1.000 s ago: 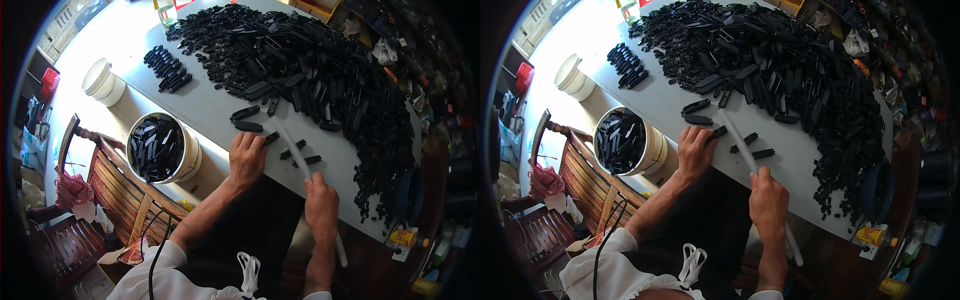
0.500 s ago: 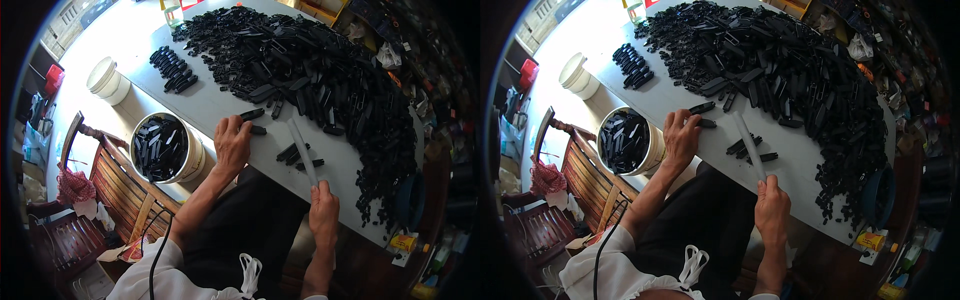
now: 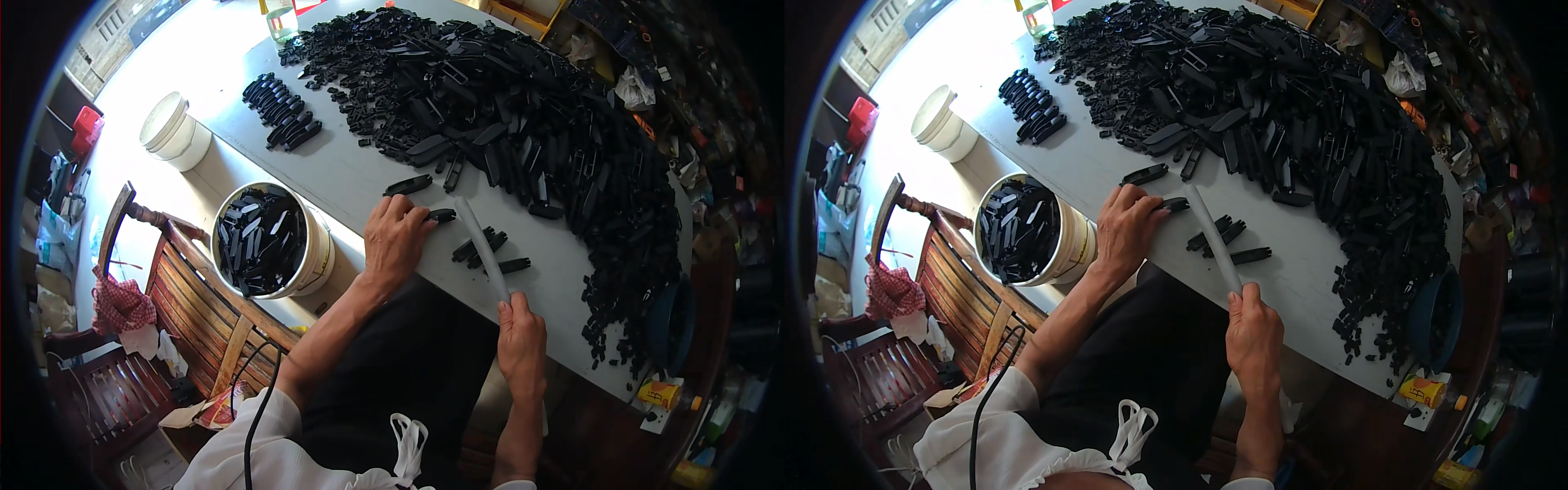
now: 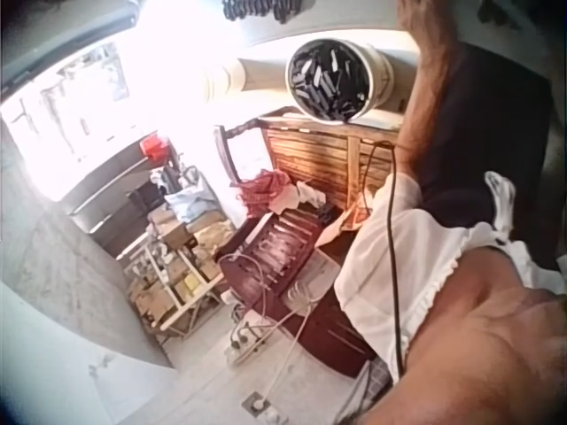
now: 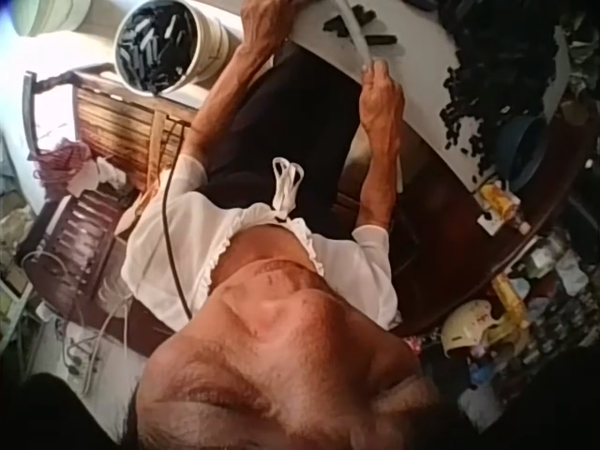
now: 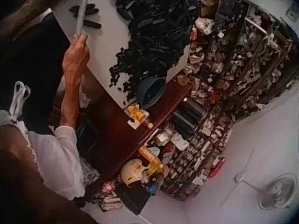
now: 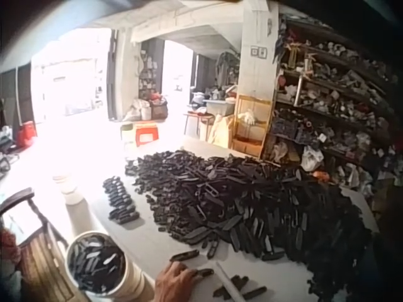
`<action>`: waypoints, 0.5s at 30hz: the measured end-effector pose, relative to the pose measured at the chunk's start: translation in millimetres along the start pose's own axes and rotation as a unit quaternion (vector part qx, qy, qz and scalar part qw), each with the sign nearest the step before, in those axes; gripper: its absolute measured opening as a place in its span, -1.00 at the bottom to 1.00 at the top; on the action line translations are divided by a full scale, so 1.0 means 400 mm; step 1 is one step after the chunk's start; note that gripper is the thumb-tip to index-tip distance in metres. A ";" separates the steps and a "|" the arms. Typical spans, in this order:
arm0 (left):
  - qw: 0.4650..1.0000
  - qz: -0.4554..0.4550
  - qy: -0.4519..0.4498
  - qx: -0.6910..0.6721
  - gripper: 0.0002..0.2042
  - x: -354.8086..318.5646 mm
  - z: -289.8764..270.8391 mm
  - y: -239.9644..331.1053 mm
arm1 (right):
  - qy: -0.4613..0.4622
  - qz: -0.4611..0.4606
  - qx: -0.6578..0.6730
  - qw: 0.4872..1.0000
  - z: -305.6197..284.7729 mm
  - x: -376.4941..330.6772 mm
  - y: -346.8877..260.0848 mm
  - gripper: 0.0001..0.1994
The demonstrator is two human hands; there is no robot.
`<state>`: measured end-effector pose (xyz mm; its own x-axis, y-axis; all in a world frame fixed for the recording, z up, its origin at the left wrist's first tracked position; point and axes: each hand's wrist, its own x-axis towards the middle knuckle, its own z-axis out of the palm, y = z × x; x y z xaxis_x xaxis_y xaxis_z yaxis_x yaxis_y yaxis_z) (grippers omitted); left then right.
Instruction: The recorder is sorting, counting, and arranging small black plastic components on a table and putting them into a bucket.
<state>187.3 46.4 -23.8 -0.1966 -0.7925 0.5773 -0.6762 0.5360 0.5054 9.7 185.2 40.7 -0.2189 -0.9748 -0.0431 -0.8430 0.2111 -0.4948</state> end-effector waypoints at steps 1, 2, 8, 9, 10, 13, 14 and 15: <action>1.000 -0.003 0.003 0.002 -0.80 0.002 0.000 -0.002 | -0.027 0.025 0.003 0.999 -0.006 0.003 -0.009 -0.76; 1.000 -0.006 0.006 0.003 -0.80 0.003 0.001 -0.002 | -0.053 0.051 0.006 0.997 -0.010 0.004 -0.014 -0.77; 0.998 -0.037 -0.001 -0.052 -0.75 -0.007 -0.020 0.012 | -0.086 0.081 -0.014 0.993 -0.010 0.015 -0.027 -0.76; 0.998 -0.037 0.000 -0.052 -0.75 -0.011 -0.017 0.010 | -0.086 0.081 -0.014 0.993 -0.012 0.015 -0.030 -0.76; 0.998 -0.024 0.001 -0.053 -0.75 -0.017 -0.010 0.005 | -0.071 0.064 -0.019 0.995 -0.014 0.015 -0.033 -0.76; 0.998 -0.012 0.001 -0.058 -0.76 -0.019 -0.007 0.004 | -0.026 0.024 -0.023 0.999 -0.026 0.013 -0.058 -0.76; 0.998 -0.012 0.000 -0.063 -0.77 -0.018 -0.006 0.006 | 0.007 0.002 -0.024 1.000 -0.030 0.014 -0.067 -0.76; 0.998 -0.011 -0.001 -0.064 -0.77 -0.018 -0.004 0.006 | 0.008 0.003 -0.024 1.000 -0.018 0.019 -0.064 -0.76</action>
<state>188.1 53.9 -25.6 -0.1832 -0.8052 0.5640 -0.5843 0.5505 0.5962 26.3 173.1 59.3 -0.2320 -0.9722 -0.0328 -0.8642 0.2214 -0.4518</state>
